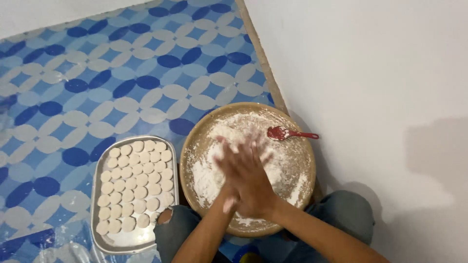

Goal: Pinching small pieces of dough from a bowl, rolling them into balls between the palms, and arranging them on a metal tray.

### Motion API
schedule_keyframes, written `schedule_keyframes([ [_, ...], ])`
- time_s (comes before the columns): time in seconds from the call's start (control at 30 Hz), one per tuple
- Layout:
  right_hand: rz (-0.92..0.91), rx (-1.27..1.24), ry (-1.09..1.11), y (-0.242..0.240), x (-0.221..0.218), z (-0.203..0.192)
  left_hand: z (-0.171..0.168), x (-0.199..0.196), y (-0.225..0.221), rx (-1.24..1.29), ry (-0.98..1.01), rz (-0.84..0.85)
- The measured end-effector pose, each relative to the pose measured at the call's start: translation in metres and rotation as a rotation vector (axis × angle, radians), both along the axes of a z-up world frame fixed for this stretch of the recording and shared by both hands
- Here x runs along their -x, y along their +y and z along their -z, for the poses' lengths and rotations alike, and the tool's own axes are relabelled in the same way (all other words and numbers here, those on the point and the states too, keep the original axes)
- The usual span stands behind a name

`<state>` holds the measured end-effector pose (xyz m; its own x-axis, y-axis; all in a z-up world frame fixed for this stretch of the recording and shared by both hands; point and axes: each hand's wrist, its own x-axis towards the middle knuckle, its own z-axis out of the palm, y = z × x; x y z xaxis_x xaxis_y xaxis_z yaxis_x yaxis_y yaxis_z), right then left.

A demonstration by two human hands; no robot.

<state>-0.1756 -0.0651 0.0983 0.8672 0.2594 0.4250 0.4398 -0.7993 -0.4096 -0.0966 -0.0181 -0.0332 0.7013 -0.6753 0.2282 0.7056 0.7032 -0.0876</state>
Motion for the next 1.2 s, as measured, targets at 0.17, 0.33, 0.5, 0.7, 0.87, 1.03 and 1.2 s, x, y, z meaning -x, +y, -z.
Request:
schedule_keyframes([
  [0.17,0.071,-0.27,-0.01,-0.053,-0.047,0.013,-0.153,0.017,0.008,-0.621,0.326,-0.023],
  [0.33,0.146,-0.211,-0.152,-0.033,-0.028,-0.013,-0.096,0.037,-0.019,-0.639,0.366,0.146],
  [0.5,-0.441,-0.908,0.06,-0.025,-0.002,-0.059,-0.08,0.032,-0.007,-0.258,-0.036,0.044],
  [0.7,-0.069,-0.162,-0.06,-0.038,-0.03,-0.02,-0.07,0.033,-0.021,-0.581,-0.118,-0.526],
  [0.87,-0.001,0.158,0.212,-0.047,-0.035,-0.015,-0.12,0.027,-0.003,-0.282,0.05,-0.033],
  [1.03,0.25,-0.033,0.054,-0.07,-0.061,-0.019,-0.141,0.035,-0.009,-0.407,0.419,0.177],
  [1.2,-0.149,-0.022,0.018,-0.003,-0.003,-0.006,-0.074,0.001,0.015,-0.159,-0.134,-0.039],
])
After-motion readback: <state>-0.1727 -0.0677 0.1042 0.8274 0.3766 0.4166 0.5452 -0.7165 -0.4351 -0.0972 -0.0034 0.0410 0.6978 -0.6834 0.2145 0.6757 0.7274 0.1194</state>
